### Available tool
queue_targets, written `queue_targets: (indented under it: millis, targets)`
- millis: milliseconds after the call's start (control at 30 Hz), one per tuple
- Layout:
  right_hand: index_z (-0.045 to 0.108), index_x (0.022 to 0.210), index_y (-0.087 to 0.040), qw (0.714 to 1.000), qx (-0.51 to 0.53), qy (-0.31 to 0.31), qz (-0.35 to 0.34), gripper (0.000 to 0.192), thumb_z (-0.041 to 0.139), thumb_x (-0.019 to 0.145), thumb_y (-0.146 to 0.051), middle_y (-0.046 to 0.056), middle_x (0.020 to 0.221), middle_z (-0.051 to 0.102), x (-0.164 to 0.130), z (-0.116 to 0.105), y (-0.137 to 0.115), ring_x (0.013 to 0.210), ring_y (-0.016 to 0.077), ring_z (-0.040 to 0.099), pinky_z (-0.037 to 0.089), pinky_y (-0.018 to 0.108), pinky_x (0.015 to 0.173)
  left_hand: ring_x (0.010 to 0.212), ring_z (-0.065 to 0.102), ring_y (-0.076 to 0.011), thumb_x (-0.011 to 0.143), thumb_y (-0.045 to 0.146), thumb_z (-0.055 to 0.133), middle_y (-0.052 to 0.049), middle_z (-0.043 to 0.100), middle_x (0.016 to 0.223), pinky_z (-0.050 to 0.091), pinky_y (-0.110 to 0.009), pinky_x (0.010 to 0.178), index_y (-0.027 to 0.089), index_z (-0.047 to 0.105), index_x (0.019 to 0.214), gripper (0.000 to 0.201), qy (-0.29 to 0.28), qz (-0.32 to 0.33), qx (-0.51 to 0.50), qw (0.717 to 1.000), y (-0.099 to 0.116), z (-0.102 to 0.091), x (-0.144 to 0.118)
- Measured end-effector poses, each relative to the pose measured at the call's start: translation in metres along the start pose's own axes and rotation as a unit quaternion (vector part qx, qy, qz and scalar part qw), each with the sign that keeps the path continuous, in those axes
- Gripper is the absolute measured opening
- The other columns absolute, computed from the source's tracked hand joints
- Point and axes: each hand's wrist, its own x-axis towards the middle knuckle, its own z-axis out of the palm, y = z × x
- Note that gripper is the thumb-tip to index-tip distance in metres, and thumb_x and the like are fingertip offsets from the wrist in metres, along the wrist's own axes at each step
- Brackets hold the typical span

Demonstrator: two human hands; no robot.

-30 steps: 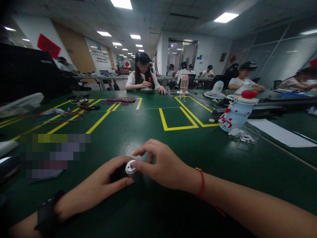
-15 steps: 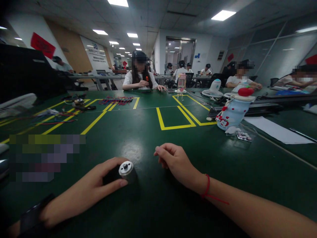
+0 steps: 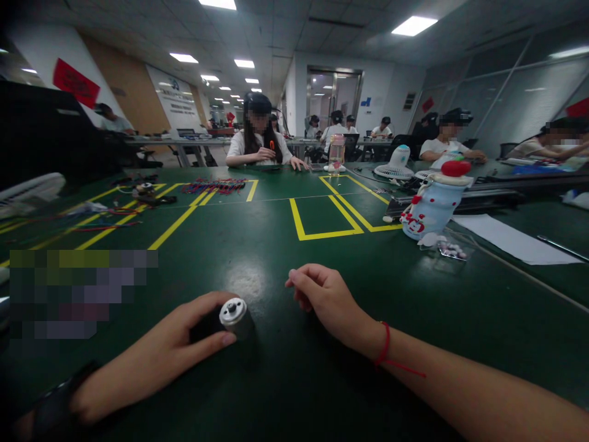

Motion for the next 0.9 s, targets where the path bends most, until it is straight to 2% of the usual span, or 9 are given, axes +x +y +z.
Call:
queue_targets:
  millis: [267,467,633,733,833,900]
  targets:
    - [0.061,0.079,-0.016,1.000,0.022,0.004,0.008,0.028,0.056,0.087,-0.043,-0.002,0.063,0.053,0.002,-0.001,0.000,0.055,0.0094,0.047,0.037,0.023,0.050,0.106,0.059,-0.0225,0.086,0.042,0.060,0.002,0.061,0.119,0.047,-0.038,0.095,0.036,0.050,0.121,0.037,0.004,-0.009,-0.006,1.000,0.002,-0.001,0.000]
    - [0.061,0.080,-0.016,0.999,0.031,0.006,0.020,0.029,0.056,0.087,-0.044,-0.001,0.064,0.053,0.003,-0.002,0.000,0.056,0.0101,0.048,0.037,0.023,0.050,0.106,0.060,-0.0217,0.086,0.041,0.061,0.002,0.062,0.120,0.048,-0.036,0.094,0.035,0.051,0.121,0.036,0.011,0.002,-0.007,1.000,0.003,-0.001,0.001]
    - [0.062,0.082,-0.015,0.998,-0.047,-0.051,0.011,0.028,0.053,0.089,-0.041,-0.001,0.068,0.055,0.002,-0.001,-0.005,0.059,0.0103,0.049,0.039,0.024,0.054,0.106,0.059,-0.0229,0.086,0.040,0.062,0.001,0.062,0.119,0.048,-0.038,0.093,0.034,0.052,0.120,0.037,0.004,-0.008,-0.007,1.000,0.002,-0.001,0.001]
    - [0.064,0.091,-0.016,0.984,-0.149,-0.099,-0.026,0.021,0.058,0.087,-0.036,0.000,0.074,0.058,0.001,0.009,-0.013,0.062,0.0111,0.050,0.039,0.024,0.055,0.107,0.058,-0.0227,0.085,0.038,0.062,0.000,0.061,0.118,0.048,-0.038,0.094,0.033,0.053,0.119,0.035,-0.003,-0.004,-0.018,1.000,0.003,-0.001,0.002]
    - [0.066,0.103,-0.020,0.961,-0.222,-0.118,-0.117,0.023,0.063,0.083,-0.031,0.003,0.091,0.059,0.002,0.025,-0.025,0.069,0.0113,0.053,0.044,0.024,0.061,0.107,0.057,-0.0220,0.085,0.035,0.062,0.000,0.061,0.118,0.047,-0.038,0.095,0.032,0.053,0.118,0.034,-0.006,0.001,-0.027,1.000,0.004,-0.001,0.003]
    - [0.068,0.098,-0.021,0.945,-0.242,-0.123,-0.181,0.019,0.065,0.081,-0.027,0.003,0.097,0.059,0.005,0.036,-0.032,0.076,0.0123,0.055,0.046,0.025,0.068,0.108,0.057,-0.0218,0.085,0.035,0.062,0.000,0.060,0.119,0.047,-0.038,0.096,0.032,0.052,0.119,0.036,-0.006,-0.001,-0.030,1.000,0.004,-0.001,0.004]
